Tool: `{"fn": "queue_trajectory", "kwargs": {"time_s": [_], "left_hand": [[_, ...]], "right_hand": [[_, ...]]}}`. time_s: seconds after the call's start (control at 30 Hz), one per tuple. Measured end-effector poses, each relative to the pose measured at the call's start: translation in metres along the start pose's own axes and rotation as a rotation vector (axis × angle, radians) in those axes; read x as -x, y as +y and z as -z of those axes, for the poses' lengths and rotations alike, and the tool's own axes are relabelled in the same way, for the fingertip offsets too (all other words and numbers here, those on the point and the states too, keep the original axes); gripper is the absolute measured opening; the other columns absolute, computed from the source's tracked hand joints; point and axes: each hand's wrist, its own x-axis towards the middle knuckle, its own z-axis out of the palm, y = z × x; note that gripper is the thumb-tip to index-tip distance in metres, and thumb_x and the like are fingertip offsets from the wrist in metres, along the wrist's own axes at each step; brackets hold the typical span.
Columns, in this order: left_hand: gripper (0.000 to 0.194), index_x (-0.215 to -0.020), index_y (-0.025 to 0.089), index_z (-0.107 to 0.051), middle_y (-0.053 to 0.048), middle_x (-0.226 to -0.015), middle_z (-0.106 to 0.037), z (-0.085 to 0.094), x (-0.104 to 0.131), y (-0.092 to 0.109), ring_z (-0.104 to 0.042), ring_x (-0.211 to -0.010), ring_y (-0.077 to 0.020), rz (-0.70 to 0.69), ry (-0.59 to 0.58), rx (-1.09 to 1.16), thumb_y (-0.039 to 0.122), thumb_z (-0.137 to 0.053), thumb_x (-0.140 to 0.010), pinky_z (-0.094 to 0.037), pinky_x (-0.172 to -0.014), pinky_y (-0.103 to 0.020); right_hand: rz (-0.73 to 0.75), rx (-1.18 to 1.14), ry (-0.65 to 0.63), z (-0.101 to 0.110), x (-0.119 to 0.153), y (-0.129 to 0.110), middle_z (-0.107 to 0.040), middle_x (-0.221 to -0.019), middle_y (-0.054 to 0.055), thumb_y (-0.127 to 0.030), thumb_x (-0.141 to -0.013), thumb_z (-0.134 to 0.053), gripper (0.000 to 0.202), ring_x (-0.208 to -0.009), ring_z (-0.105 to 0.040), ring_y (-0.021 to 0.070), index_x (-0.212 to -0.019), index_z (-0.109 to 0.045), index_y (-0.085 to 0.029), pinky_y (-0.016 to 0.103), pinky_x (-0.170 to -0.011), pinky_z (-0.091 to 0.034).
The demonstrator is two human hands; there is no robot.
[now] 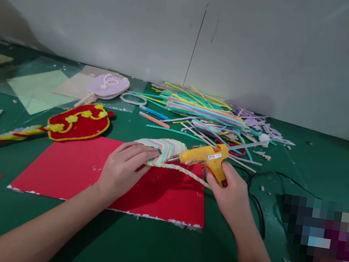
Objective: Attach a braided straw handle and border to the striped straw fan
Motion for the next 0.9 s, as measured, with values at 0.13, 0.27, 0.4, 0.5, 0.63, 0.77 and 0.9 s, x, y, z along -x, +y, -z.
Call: {"fn": "queue_trajectory", "kwargs": {"time_s": [0.13,0.27,0.4,0.5,0.63,0.77,0.9], "left_hand": [[0.019,-0.098,0.021,-0.062,-0.003,-0.093,-0.073,0.0009,-0.0005,0.0008,-0.068,-0.087,-0.0164,0.0,0.005,-0.009,0.012,-0.054,-0.083,-0.051,-0.083,-0.031],[0.019,-0.098,0.021,-0.062,-0.002,-0.093,-0.073,0.0011,0.0001,0.0012,-0.068,-0.086,-0.0161,-0.003,0.008,-0.019,0.012,-0.054,-0.083,-0.052,-0.083,-0.032],[0.019,-0.097,0.02,-0.062,-0.002,-0.093,-0.073,0.0021,0.0,0.0021,-0.068,-0.085,-0.0157,-0.016,0.029,-0.005,0.011,-0.055,-0.082,-0.052,-0.082,-0.031],[0.019,-0.098,0.02,-0.062,-0.002,-0.093,-0.073,0.003,0.0002,0.0029,-0.068,-0.085,-0.0156,-0.023,0.037,-0.001,0.011,-0.058,-0.081,-0.052,-0.082,-0.031],[0.019,-0.099,0.022,-0.062,-0.001,-0.093,-0.073,0.0034,0.0012,0.0032,-0.068,-0.084,-0.0156,-0.017,0.032,-0.015,0.013,-0.057,-0.082,-0.052,-0.083,-0.031],[0.017,-0.098,0.022,-0.063,-0.002,-0.093,-0.073,0.0038,0.0012,0.0037,-0.068,-0.083,-0.0158,-0.009,0.032,-0.021,0.014,-0.056,-0.083,-0.052,-0.082,-0.032],[0.018,-0.097,0.022,-0.062,-0.001,-0.092,-0.073,0.0045,0.0,0.0042,-0.068,-0.082,-0.0152,-0.019,0.048,-0.019,0.013,-0.056,-0.083,-0.053,-0.081,-0.031]], "right_hand": [[-0.003,-0.006,0.013,0.0012,-0.0004,-0.0023,-0.056,-0.074,0.003,-0.027,-0.083,-0.05,0.007,-0.061,-0.052,0.015,-0.083,-0.05,-0.02,0.026,-0.053,-0.038],[-0.005,0.007,0.004,0.0007,0.0,0.0001,-0.057,-0.074,0.003,-0.028,-0.083,-0.05,0.008,-0.061,-0.052,0.0153,-0.086,-0.051,-0.02,0.026,-0.053,-0.038],[-0.009,0.019,0.002,-0.0004,0.0004,0.0033,-0.057,-0.076,0.003,-0.028,-0.084,-0.05,0.009,-0.064,-0.053,0.0163,-0.088,-0.052,-0.02,0.026,-0.054,-0.039],[-0.009,0.027,0.01,0.0,-0.0001,0.0034,-0.057,-0.076,0.003,-0.028,-0.084,-0.049,0.01,-0.063,-0.053,0.016,-0.088,-0.052,-0.019,0.026,-0.055,-0.039],[-0.017,0.037,0.023,0.0006,-0.0006,0.0037,-0.057,-0.074,0.003,-0.028,-0.084,-0.048,0.011,-0.061,-0.052,0.0154,-0.088,-0.053,-0.02,0.026,-0.053,-0.037],[-0.008,0.034,0.041,-0.0002,-0.0002,0.0055,-0.057,-0.074,0.003,-0.028,-0.083,-0.049,0.012,-0.062,-0.052,0.0159,-0.091,-0.053,-0.02,0.026,-0.054,-0.039],[-0.021,0.025,0.045,-0.0005,-0.0001,0.0062,-0.057,-0.074,0.003,-0.029,-0.084,-0.05,0.014,-0.062,-0.052,0.0163,-0.094,-0.054,-0.02,0.026,-0.053,-0.039]]}}
